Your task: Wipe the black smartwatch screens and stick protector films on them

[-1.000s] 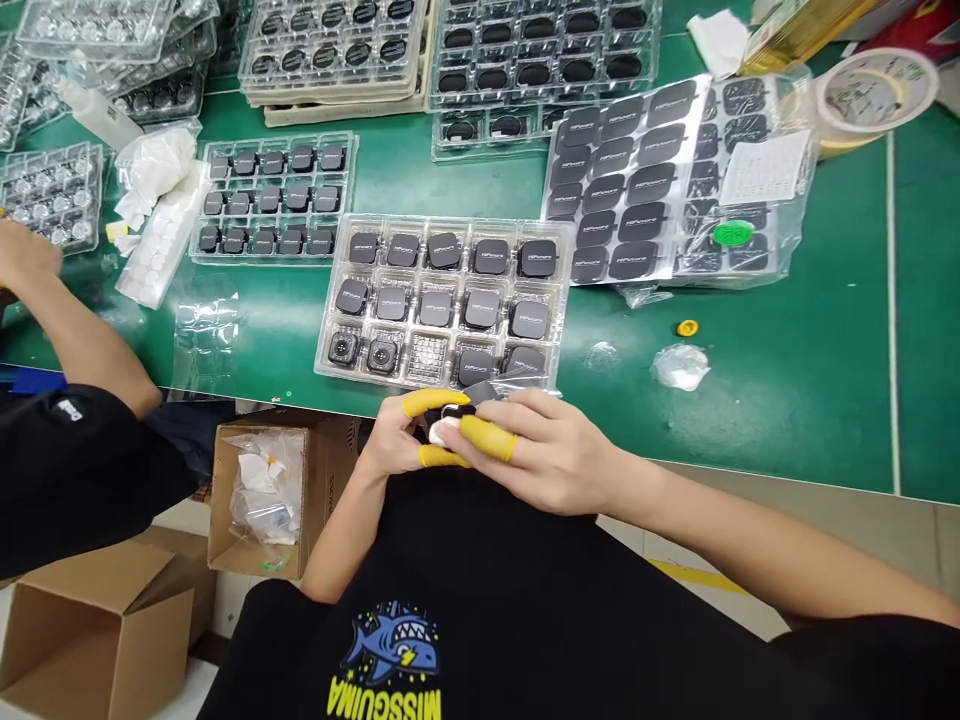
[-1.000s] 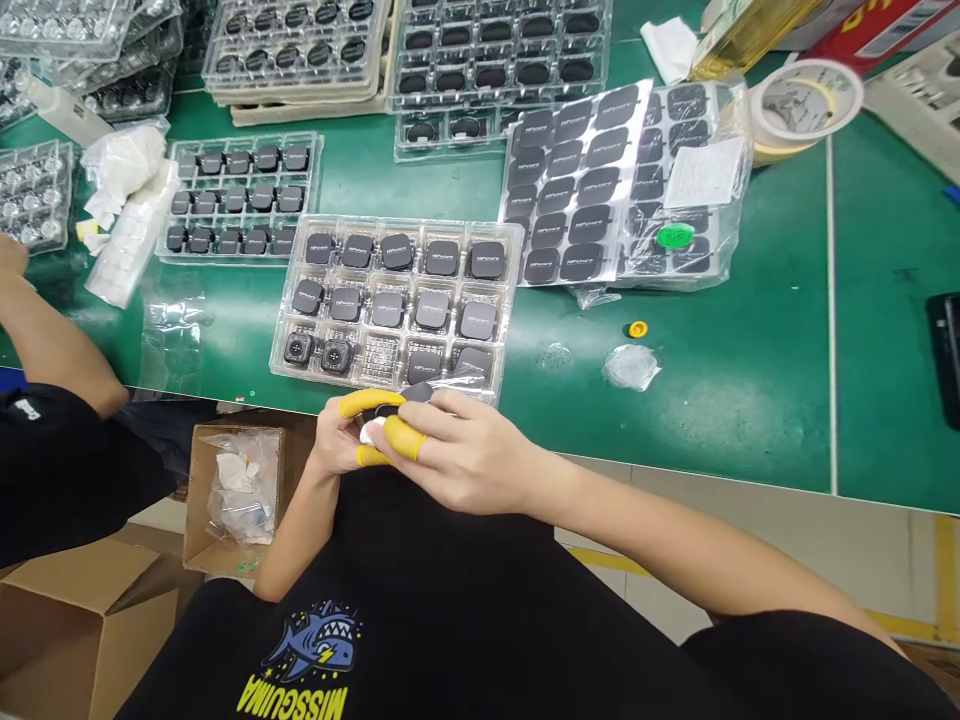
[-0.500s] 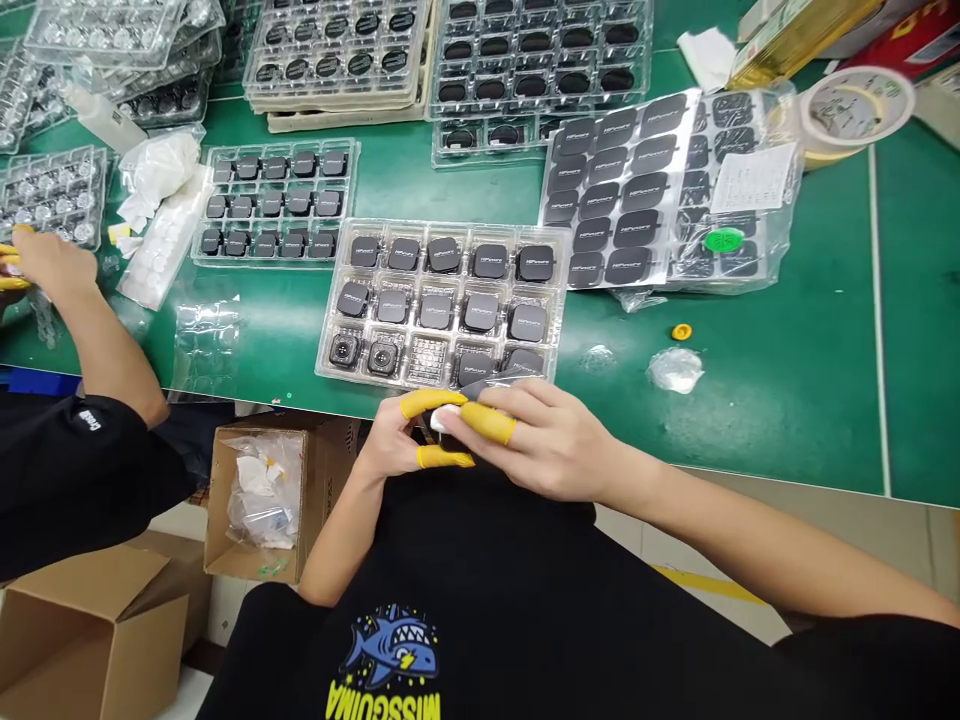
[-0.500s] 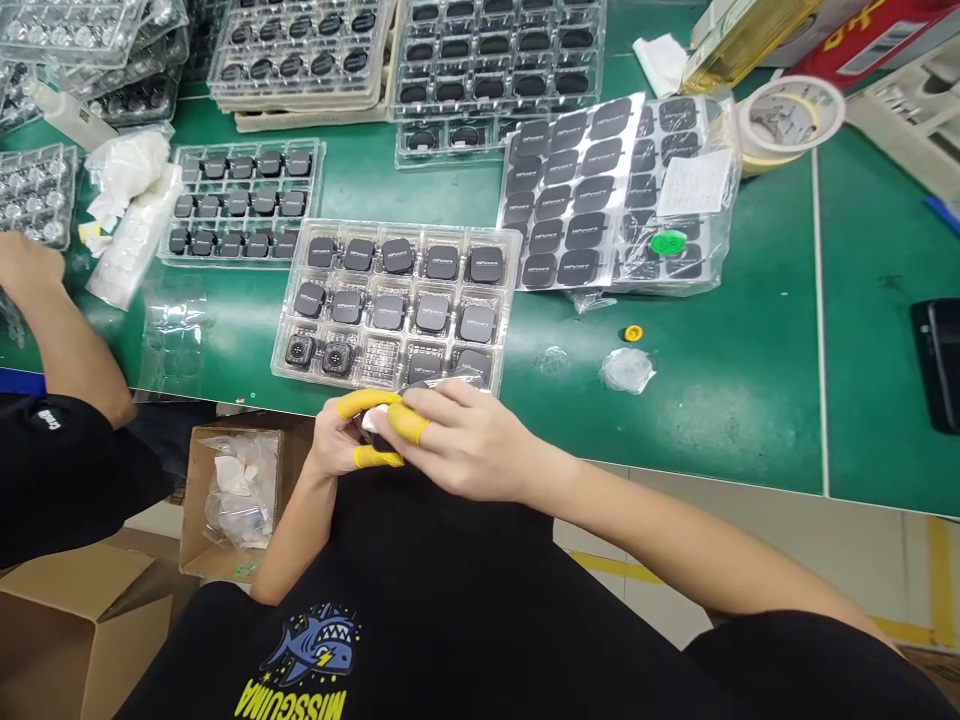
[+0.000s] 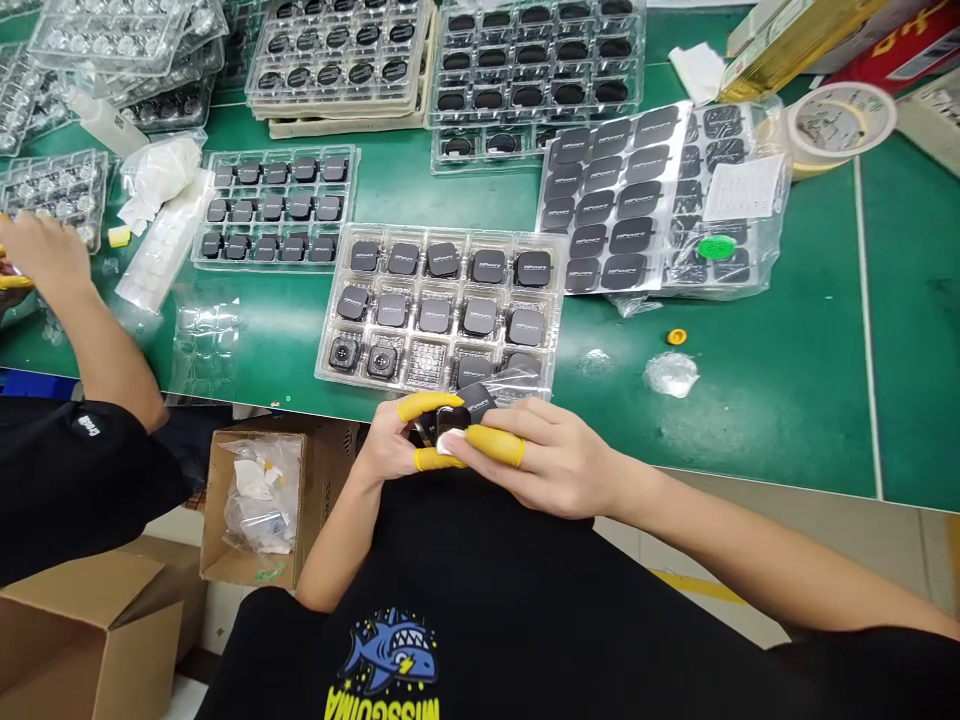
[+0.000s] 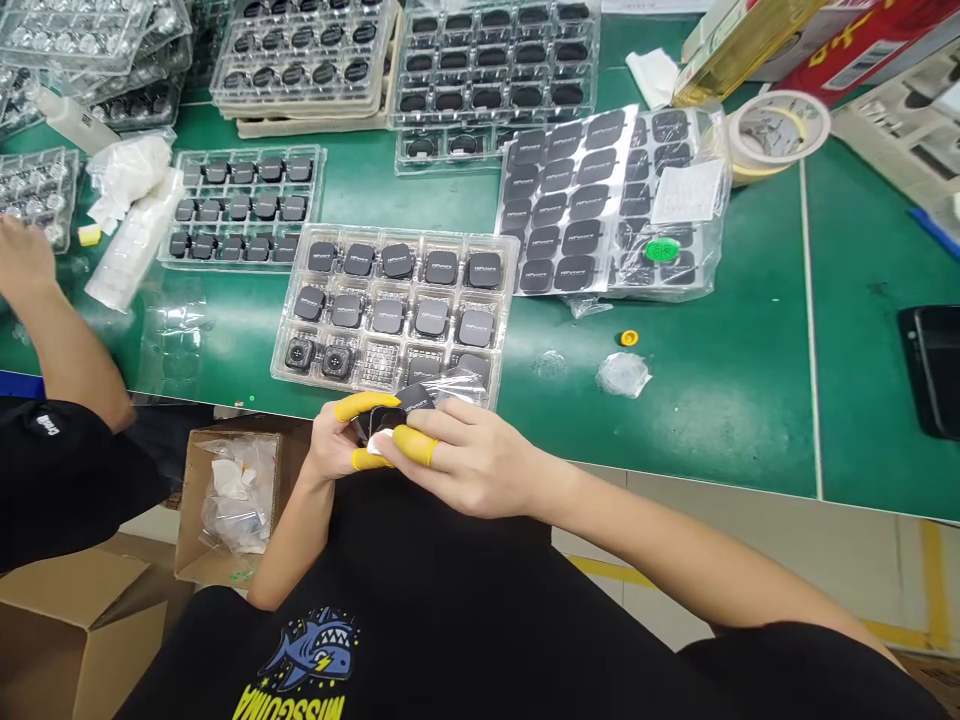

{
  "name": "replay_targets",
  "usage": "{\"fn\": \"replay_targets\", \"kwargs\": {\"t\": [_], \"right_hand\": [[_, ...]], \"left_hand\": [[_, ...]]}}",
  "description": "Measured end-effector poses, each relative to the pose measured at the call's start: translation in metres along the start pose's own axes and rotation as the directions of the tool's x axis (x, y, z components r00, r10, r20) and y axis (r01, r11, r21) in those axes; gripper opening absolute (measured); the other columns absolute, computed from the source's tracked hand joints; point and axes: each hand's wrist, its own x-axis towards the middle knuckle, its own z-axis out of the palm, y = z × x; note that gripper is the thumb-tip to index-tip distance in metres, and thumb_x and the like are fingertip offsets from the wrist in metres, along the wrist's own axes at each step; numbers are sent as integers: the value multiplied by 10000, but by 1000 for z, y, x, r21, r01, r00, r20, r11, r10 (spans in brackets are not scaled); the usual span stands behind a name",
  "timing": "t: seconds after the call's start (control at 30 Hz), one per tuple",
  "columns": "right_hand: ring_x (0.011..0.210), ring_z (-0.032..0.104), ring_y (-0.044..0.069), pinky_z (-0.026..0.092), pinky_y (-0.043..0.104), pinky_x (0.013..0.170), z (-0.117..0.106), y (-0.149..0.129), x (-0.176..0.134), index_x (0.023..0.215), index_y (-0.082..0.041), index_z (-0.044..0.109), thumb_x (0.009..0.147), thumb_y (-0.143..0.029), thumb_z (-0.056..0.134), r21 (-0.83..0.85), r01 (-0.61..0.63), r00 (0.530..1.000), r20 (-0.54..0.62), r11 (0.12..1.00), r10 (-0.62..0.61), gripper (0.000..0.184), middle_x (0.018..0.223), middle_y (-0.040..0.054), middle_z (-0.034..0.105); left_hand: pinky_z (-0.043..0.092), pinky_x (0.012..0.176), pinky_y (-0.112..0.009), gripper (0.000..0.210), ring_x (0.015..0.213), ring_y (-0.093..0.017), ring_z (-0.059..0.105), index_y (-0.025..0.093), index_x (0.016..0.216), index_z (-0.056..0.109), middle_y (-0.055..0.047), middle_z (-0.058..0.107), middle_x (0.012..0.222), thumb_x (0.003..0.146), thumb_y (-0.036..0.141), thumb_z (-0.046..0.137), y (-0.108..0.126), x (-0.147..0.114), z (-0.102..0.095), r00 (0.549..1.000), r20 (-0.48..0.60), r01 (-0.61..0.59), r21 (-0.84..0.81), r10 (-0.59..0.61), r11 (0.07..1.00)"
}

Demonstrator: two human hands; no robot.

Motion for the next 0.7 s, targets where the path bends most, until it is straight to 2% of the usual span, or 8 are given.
{"fn": "replay_targets", "kwargs": {"t": [0.1,0.2,0.33,0.47,0.6,0.7], "right_hand": [[1020,707,223,533,365,745,4,3,3,1219,-158,795,1101,-109,554,-76,-33,999,7,997,33,273,975,67,795],[996,703,258,527,397,735,7,4,1,1254,-122,784,1056,-81,570,-127,-87,996,-16,988,86,294,961,97,789],[960,696,278,540,404,716,7,-3,-9,1303,-91,772,1022,-79,575,-82,-150,988,-46,985,147,344,889,104,749],[1011,714,260,563,379,722,4,-10,-15,1342,-142,766,1036,-106,580,37,-87,996,-15,995,88,360,942,85,760],[978,722,217,534,346,681,1,-10,-7,1254,-156,784,1049,-89,639,10,-30,999,10,999,30,260,938,57,778],[969,726,198,546,346,719,0,-5,2,1216,-152,791,1064,-69,626,-13,19,999,31,1000,-19,239,950,48,799]], "left_hand": [[693,820,-295,726,901,-242,864,174,1251,840,-124,893,1059,698,606,1025,-1,0,2,1000,4,10,-4,-10,1000],[698,820,-303,724,896,-250,867,169,1233,845,-125,893,1051,677,588,1042,0,0,4,999,-22,33,-25,-34,999],[684,775,-284,662,820,-222,846,172,1218,856,-101,887,980,713,562,1033,1,0,3,992,-89,81,-50,-85,995],[670,741,-282,688,761,-208,822,177,1201,863,-75,870,917,679,588,1043,-1,-1,1,989,-63,128,-81,-133,988],[658,716,-263,691,775,-206,827,186,1227,863,-85,880,948,699,600,1027,-3,-2,1,996,-20,80,-87,-82,993],[662,734,-256,636,798,-205,837,185,1242,859,-99,891,983,755,566,1008,-3,-3,1,999,-29,40,-37,-41,999]]}}
